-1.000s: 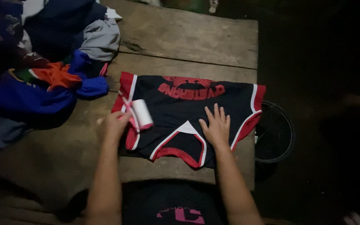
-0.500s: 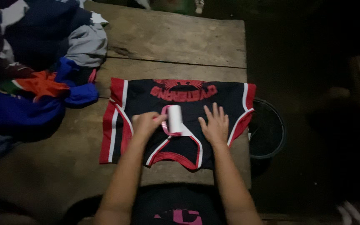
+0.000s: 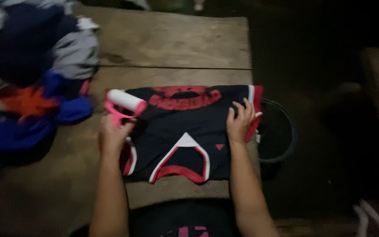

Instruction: The person uses a pink lint roller to remove lint from a black and red jersey and then a blue patterned shirt laid out on a wooden table. The person rolls the tool over the fabric surfaces repeatedly, flipping the jersey to treat both sides.

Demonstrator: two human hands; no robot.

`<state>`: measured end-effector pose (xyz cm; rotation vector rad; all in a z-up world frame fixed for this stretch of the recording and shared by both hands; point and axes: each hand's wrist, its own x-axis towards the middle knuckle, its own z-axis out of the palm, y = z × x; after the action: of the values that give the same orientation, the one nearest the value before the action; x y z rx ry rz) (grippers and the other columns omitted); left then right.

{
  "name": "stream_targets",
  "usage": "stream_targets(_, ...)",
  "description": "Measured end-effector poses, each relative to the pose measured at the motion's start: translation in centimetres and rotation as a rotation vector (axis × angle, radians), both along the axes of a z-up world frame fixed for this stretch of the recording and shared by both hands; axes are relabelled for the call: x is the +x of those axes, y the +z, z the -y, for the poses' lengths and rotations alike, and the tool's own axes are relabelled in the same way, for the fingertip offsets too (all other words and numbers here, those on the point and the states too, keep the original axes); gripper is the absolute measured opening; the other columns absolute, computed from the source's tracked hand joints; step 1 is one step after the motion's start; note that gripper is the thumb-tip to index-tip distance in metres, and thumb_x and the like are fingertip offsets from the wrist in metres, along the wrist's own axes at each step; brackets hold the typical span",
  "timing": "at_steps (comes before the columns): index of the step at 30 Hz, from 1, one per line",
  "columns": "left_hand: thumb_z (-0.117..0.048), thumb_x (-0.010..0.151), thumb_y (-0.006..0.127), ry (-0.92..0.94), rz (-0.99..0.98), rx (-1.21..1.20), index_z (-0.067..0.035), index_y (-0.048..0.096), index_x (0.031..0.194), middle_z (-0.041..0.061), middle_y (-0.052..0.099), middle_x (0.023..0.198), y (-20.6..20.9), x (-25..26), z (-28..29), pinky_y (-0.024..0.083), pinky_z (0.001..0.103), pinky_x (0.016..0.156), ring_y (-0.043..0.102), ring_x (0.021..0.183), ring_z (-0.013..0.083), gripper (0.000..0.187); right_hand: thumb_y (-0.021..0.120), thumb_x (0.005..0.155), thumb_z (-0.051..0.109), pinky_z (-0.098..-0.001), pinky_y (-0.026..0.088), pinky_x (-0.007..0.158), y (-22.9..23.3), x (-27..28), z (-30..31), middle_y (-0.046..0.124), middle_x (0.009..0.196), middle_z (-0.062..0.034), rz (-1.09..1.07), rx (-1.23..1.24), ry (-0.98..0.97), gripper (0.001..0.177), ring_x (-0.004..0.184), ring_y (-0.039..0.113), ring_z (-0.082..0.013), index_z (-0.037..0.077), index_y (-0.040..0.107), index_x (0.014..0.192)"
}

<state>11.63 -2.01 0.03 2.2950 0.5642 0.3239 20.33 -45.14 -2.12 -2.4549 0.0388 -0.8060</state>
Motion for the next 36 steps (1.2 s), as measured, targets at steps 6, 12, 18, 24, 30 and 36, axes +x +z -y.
stream_targets(6,-0.027,0.085,0.085,0.124,0.42,0.502,0.002,0.068,0.109,0.032,0.058,0.137,-6.3,6.8,-2.6,0.046,0.052,0.106,0.053,0.127,0.0463,0.042,0.069,0.092,0.012,-0.0532,0.033,0.114,-1.7,3.4,2.9,0.048,0.149,-0.0244,-0.071,0.039,-0.187,0.052,0.138,0.041,-0.0463,0.003,0.055,0.141)
stream_targets(12,-0.034,0.094,0.083,0.265,0.145,0.179,0.001,0.069,0.113,0.027,0.062,0.118,-8.2,7.5,-2.7,0.049,0.054,0.09,0.06,0.106,0.0474,0.042,0.073,0.092,0.02,-0.0498,0.044,0.102,-4.6,5.8,6.0,0.06,0.122,-0.0214,-0.139,0.261,-0.351,0.049,0.114,0.058,-0.0406,0.002,0.058,0.135)
stream_targets(18,-0.021,0.09,0.08,0.197,0.277,0.098,0.004,0.062,0.106,0.025,0.068,0.101,-6.2,6.4,-2.3,0.051,0.05,0.083,0.065,0.093,0.0443,0.035,0.077,0.092,0.023,-0.0438,0.052,0.089,-5.5,7.3,7.6,0.067,0.107,-0.0187,-0.134,0.299,-0.289,0.024,0.097,0.066,-0.0341,0.006,0.07,0.107)
stream_targets(24,-0.016,0.098,0.074,0.191,0.461,-0.222,0.0,0.062,0.111,0.017,0.07,0.102,-2.1,2.2,-3.8,0.054,0.037,0.085,0.066,0.093,0.0252,0.024,0.074,0.1,0.023,-0.0302,0.051,0.08,-1.1,3.5,6.9,0.062,0.094,-0.0065,0.188,0.785,0.04,0.023,0.086,0.06,-0.0136,0.007,0.06,0.107)
stream_targets(30,-0.018,0.091,0.078,0.138,0.013,0.132,-0.006,0.07,0.118,0.018,0.07,0.107,0.2,-5.9,-7.0,0.052,0.048,0.087,0.069,0.098,0.0385,0.031,0.086,0.085,0.028,-0.0351,0.055,0.077,5.2,-4.8,10.7,0.071,0.091,-0.0083,-0.475,0.285,-0.067,0.035,0.086,0.069,-0.0207,0.008,0.066,0.105)
stream_targets(36,-0.023,0.075,0.085,0.043,-0.125,0.227,-0.006,0.071,0.12,0.017,0.057,0.133,1.2,-9.8,-4.3,0.051,0.049,0.092,0.061,0.113,0.0376,0.05,0.086,0.071,0.022,-0.0547,0.04,0.106,5.6,-7.7,6.9,0.052,0.143,-0.0183,-0.667,-0.108,-0.108,0.053,0.131,0.048,-0.0394,0.019,0.066,0.12)
